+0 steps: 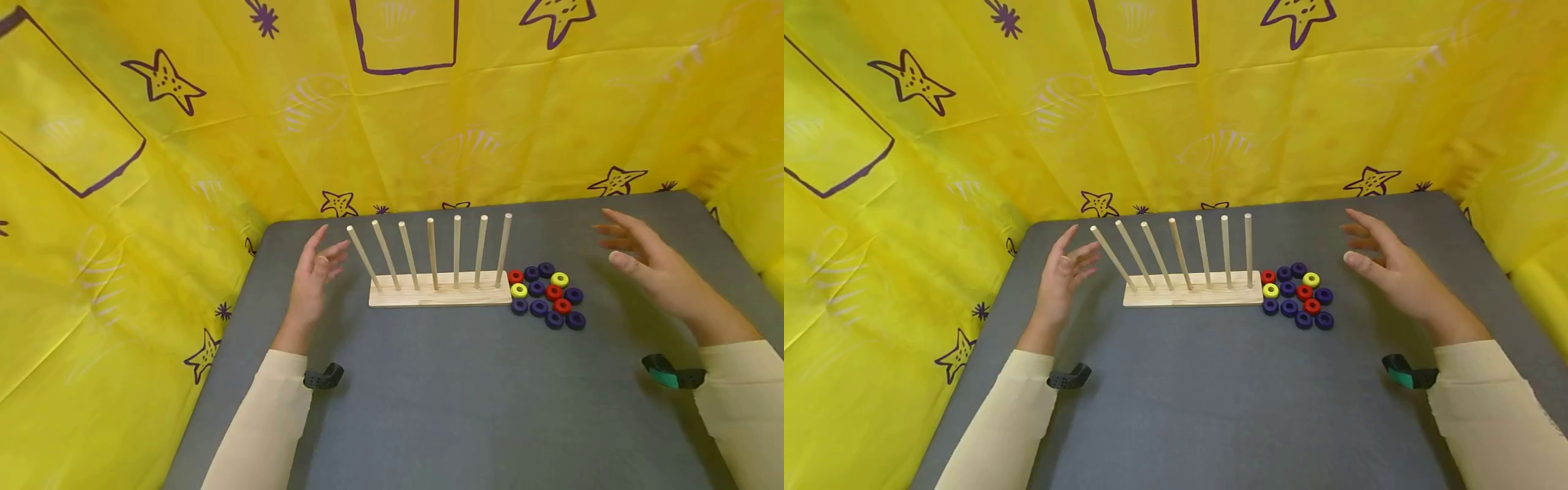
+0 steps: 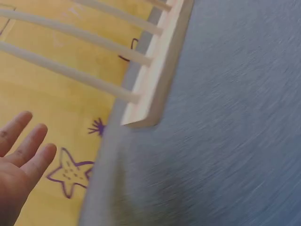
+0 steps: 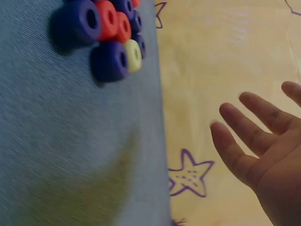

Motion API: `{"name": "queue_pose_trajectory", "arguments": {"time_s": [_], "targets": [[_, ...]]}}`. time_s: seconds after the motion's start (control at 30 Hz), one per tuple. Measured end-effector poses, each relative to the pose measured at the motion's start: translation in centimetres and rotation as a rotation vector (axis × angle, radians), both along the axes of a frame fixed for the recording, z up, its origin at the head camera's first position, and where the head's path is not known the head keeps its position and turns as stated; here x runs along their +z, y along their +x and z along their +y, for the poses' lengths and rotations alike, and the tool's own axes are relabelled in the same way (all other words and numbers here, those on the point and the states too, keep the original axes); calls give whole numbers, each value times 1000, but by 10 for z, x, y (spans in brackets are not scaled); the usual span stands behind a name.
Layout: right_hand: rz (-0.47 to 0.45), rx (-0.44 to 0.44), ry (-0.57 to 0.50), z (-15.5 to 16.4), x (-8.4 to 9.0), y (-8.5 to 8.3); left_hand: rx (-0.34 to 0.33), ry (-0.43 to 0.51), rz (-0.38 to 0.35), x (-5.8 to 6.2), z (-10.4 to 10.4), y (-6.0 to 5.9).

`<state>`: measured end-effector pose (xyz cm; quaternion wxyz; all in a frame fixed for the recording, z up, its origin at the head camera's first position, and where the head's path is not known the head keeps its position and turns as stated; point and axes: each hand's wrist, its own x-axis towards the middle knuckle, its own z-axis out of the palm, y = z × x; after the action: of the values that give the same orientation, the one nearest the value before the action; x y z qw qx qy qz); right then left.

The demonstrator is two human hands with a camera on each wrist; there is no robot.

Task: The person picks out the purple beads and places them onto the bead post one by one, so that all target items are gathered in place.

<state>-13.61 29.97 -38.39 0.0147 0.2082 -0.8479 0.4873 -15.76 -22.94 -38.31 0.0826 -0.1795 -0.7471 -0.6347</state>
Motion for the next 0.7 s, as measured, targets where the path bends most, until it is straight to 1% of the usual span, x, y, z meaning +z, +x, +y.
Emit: {"name": "queue_pose_trajectory", "arguments": {"time_s": [0.1, 0.2, 0.33, 0.43, 0.5, 0.57, 0.63, 0.7], "targets": [[-18, -2, -36, -1, -11, -1, -9, 92, -24, -18, 2, 0], [-17, -13, -52, -2, -23, -1, -4, 150, -45, -37, 4, -4], [-26, -33, -63, -3, -37, 0, 10, 225, -80, -62, 9, -12], [-51, -45, -85, -5, -48, 0, -14, 295, -108, -77, 14, -17], [-70, -52, -103, -6, -57, 0, -39, 345, -131, -84, 17, -19], [-86, -59, -118, -8, -64, 0, -53, 389, -151, -89, 21, -21], [-99, -71, -134, -9, -72, 0, -61, 404, -160, -91, 24, -23], [-111, -88, -153, -9, -79, 0, -76, 398, -155, -93, 28, -25]]}}
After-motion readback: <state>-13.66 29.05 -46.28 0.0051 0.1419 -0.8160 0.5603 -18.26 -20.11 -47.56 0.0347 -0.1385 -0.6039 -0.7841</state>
